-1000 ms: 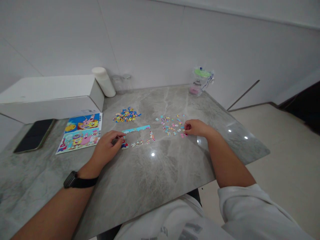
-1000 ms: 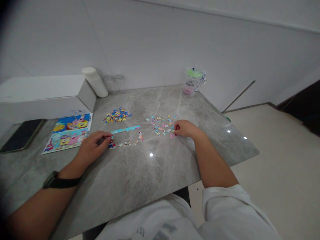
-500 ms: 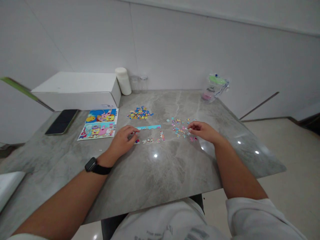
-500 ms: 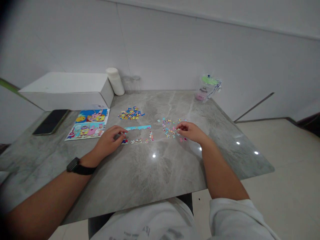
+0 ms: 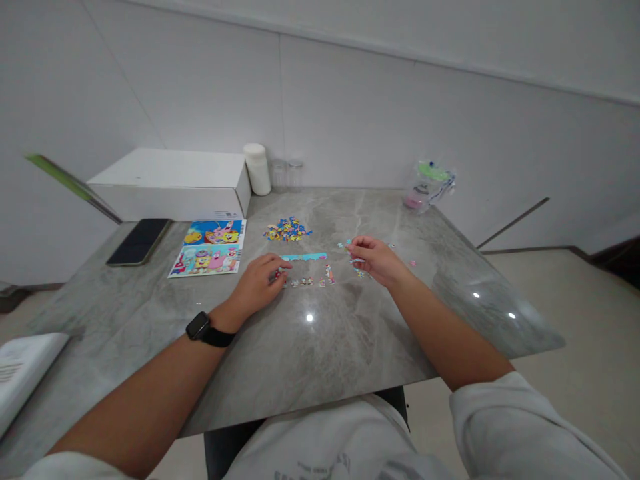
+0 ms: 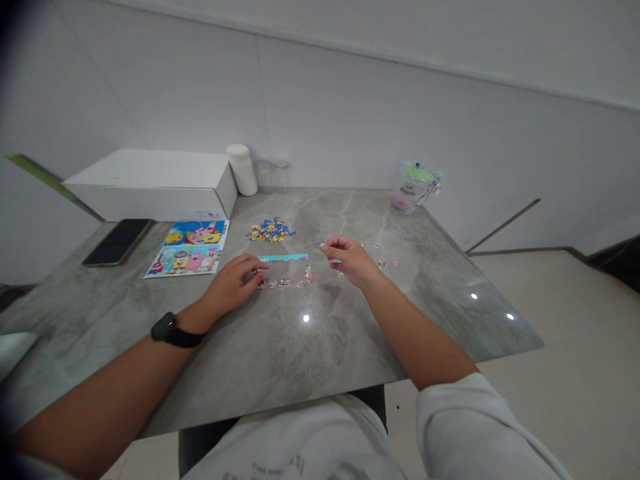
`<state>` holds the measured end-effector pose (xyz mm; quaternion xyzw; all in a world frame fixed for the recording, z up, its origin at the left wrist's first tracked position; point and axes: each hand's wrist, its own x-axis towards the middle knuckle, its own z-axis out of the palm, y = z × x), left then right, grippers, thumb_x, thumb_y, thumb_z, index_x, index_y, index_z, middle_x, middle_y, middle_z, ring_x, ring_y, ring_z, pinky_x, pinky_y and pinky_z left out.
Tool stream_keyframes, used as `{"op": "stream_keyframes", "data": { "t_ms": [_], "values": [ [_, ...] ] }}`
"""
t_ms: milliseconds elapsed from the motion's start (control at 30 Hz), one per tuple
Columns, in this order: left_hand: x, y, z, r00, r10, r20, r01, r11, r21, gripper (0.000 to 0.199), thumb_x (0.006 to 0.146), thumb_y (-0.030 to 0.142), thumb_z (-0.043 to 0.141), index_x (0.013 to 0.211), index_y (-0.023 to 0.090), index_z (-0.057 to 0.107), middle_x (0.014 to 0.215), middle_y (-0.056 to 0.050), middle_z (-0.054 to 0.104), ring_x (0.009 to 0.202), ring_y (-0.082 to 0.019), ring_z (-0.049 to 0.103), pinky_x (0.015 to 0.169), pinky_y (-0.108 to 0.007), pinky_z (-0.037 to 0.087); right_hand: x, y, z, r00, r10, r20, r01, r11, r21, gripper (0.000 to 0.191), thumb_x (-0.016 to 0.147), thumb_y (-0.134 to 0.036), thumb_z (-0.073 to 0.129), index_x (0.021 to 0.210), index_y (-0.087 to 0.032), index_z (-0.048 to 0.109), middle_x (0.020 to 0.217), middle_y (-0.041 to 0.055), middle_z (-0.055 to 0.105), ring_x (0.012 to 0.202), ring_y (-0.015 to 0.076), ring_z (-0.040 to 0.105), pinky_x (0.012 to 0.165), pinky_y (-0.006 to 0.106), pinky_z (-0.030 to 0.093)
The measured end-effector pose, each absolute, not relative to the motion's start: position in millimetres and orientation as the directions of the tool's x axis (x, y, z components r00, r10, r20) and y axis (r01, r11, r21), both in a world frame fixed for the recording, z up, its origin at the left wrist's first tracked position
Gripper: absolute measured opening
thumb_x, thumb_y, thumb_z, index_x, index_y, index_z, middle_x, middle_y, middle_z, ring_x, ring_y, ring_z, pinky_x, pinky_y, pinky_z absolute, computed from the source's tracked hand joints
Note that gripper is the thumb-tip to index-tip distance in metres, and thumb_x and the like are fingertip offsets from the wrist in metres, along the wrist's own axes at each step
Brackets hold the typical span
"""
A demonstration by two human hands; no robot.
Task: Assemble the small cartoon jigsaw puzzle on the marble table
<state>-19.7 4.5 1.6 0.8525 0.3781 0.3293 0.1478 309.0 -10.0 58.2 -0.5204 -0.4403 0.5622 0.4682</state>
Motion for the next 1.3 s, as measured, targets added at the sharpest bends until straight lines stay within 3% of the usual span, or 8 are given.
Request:
{"op": "stream_keyframes", "data": {
  "t_ms": [200, 400, 567, 800, 933, 1300],
  "values": [
    [-18, 1, 5, 0.545, 0.714, 0.44, 0.535, -0.699, 0.473, 0.023, 0.1, 0.025, 0.057, 0.113, 0.019, 0.075, 0.108, -0.009, 0.071, 0.1, -0.023, 0.067, 0.095, -0.041, 0.054, 290, -11, 31, -0.034, 0.988, -0.153, -0.023, -0.154, -0.988, 0.049, 0.061, -0.054, 0.094, 0.089, -0.024, 0.066, 0.077, -0.0044, 0.063, 0.066, 0.0112, 0.055, 0.057, 0.024, 0.042],
    [-14, -1, 4, 0.628, 0.673, 0.39, 0.51, -0.735, 0.448, 0.022, 0.101, 0.027, 0.059, 0.116, 0.021, 0.074, 0.116, -0.009, 0.073, 0.108, -0.025, 0.067, 0.1, -0.043, 0.051, 296, -12, 11, -0.105, 0.994, -0.006, 0.214, 0.016, -0.977, 0.033, 0.076, -0.049, 0.08, 0.093, -0.022, 0.072, 0.077, -0.0018, 0.066, 0.066, 0.0137, 0.056, 0.061, 0.028, 0.043],
    [-11, -7, 7, 0.694, 0.617, 0.37, 0.484, -0.781, 0.394, 0.026, 0.103, 0.03, 0.06, 0.124, 0.023, 0.074, 0.124, -0.01, 0.072, 0.114, -0.026, 0.065, 0.105, -0.046, 0.049, 294, -15, 4, -0.139, 0.985, 0.1, 0.443, 0.152, -0.884, 0.02, 0.086, -0.041, 0.071, 0.093, -0.022, 0.074, 0.079, 0.0003, 0.071, 0.071, 0.0158, 0.061, 0.068, 0.029, 0.045],
    [13, -26, 11, 0.805, 0.525, 0.276, 0.463, -0.847, 0.261, 0.043, 0.102, 0.043, 0.065, 0.141, 0.026, 0.068, 0.15, -0.012, 0.061, 0.139, -0.034, 0.052, 0.121, -0.058, 0.039, 285, -25, 6, -0.266, 0.958, 0.104, 0.617, 0.252, -0.745, 0.007, 0.089, -0.022, 0.069, 0.092, -0.022, 0.075, 0.082, 0.0001, 0.076, 0.072, 0.0146, 0.063, 0.071, 0.027, 0.045],
    [22, -28, 10, 0.832, 0.496, 0.248, 0.462, -0.868, 0.183, 0.049, 0.102, 0.048, 0.064, 0.145, 0.025, 0.065, 0.153, -0.013, 0.06, 0.143, -0.037, 0.048, 0.127, -0.064, 0.028, 280, -27, 10, -0.26, 0.96, 0.102, 0.673, 0.256, -0.694, 0.008, 0.087, -0.017, 0.072, 0.089, -0.024, 0.076, 0.081, -0.0006, 0.076, 0.072, 0.0145, 0.065, 0.071, 0.027, 0.044],
    [26, -31, 10, 0.846, 0.495, 0.198, 0.457, -0.864, 0.21, 0.052, 0.104, 0.051, 0.06, 0.149, 0.024, 0.063, 0.153, -0.012, 0.062, 0.143, -0.036, 0.049, 0.129, -0.064, 0.021, 275, -24, 7, -0.233, 0.971, 0.056, 0.735, 0.214, -0.644, 0.008, 0.088, -0.02, 0.074, 0.089, -0.026, 0.079, 0.083, 0.0011, 0.079, 0.076, 0.0173, 0.07, 0.072, 0.029, 0.048]
  ]
}}
